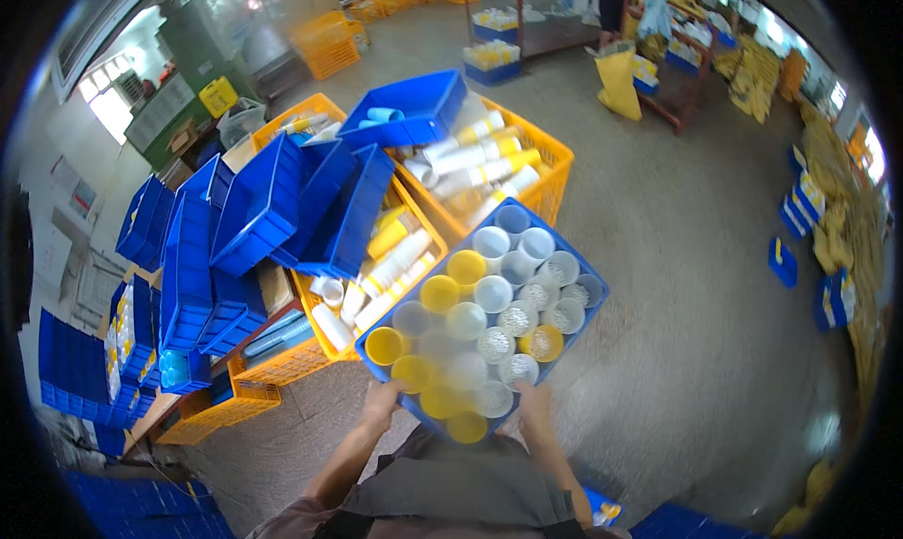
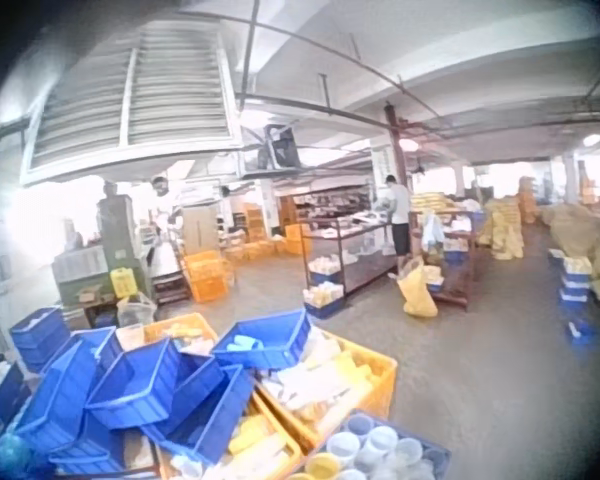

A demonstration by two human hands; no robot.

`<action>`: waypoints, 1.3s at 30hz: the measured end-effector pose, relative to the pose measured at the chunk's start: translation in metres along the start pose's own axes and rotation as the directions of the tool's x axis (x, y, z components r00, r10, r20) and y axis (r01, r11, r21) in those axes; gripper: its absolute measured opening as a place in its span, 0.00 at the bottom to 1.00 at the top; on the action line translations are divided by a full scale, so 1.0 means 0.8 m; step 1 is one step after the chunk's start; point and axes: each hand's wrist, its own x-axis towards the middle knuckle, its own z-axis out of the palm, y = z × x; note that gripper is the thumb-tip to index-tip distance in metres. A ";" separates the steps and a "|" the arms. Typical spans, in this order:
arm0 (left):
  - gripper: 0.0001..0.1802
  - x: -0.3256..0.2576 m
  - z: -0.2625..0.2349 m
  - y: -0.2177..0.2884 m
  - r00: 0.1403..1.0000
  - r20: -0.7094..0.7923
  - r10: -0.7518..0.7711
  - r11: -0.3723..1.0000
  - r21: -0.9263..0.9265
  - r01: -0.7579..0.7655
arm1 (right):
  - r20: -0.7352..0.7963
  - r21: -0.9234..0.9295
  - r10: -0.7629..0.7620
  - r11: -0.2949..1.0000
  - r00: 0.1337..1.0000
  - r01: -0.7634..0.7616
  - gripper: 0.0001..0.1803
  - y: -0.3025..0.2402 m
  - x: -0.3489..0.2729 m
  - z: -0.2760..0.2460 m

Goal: The person moves blue trays filled with small plastic cups to a green injection molding machine, uses a yellow air gun to clean the mold, and places cups into the mold cavities. The person then operates the machine and collects the finished cups into a tray.

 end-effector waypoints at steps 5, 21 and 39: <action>0.19 0.080 0.015 0.058 0.997 -0.076 -0.012 0.848 -0.529 -0.030 | 0.262 -0.169 -0.087 0.976 0.961 0.135 0.23 -0.087 0.119 0.096; 0.20 0.172 0.106 0.110 0.861 -0.334 -0.384 0.585 -0.809 -0.053 | 0.913 -0.098 -0.323 0.417 0.248 0.904 0.18 -0.402 0.405 0.427; 0.24 0.164 0.174 0.109 0.806 -0.475 -0.352 0.651 -0.744 -0.154 | 0.496 0.779 0.265 -0.556 -0.827 0.289 0.05 -0.321 0.220 0.891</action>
